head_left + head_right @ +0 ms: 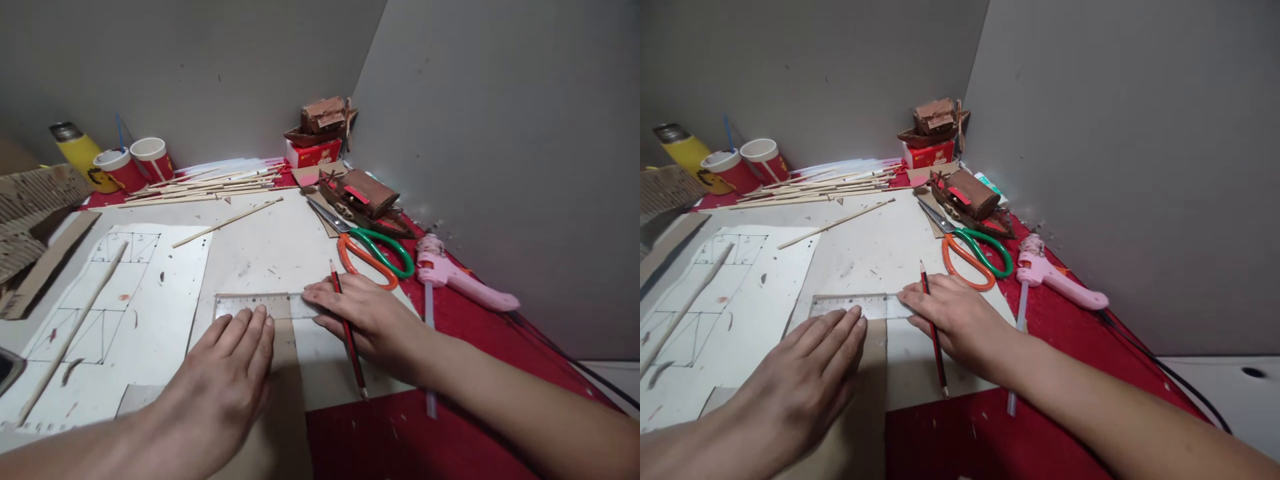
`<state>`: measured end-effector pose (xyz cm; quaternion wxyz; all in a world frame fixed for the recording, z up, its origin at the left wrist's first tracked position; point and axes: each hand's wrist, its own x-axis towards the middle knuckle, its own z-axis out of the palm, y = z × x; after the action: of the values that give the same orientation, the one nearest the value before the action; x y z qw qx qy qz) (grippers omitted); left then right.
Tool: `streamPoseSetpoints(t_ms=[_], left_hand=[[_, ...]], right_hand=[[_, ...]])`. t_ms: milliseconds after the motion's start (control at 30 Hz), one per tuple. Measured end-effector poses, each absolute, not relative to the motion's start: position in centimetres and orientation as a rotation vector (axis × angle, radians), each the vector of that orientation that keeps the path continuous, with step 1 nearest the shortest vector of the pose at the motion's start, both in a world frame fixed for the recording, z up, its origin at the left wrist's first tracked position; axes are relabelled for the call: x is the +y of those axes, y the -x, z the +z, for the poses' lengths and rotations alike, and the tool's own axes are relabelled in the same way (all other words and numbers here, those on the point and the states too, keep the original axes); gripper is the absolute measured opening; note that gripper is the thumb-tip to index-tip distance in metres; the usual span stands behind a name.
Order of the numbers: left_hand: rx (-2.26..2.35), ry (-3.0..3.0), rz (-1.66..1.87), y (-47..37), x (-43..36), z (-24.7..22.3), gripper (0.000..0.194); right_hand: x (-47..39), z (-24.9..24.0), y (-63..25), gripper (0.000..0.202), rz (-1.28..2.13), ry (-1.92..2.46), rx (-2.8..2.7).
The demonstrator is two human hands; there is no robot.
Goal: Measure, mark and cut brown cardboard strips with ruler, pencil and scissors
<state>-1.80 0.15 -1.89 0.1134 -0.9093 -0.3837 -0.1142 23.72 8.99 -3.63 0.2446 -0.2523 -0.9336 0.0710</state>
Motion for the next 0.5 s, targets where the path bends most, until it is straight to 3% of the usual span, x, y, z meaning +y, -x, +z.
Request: streamPoseSetpoints(t_ms=[233,500], left_hand=[[-1.176,2.733,-0.209,1.9,-0.58,-2.06,0.051],[-1.12,2.621,-0.236,1.69,-0.67,-2.72,0.047]], right_hand=[[8.99,-3.59,-24.58,0.03,0.264,0.679,-2.51],[8.7,-4.32,-24.05,0.041,0.443,0.657,-2.45]])
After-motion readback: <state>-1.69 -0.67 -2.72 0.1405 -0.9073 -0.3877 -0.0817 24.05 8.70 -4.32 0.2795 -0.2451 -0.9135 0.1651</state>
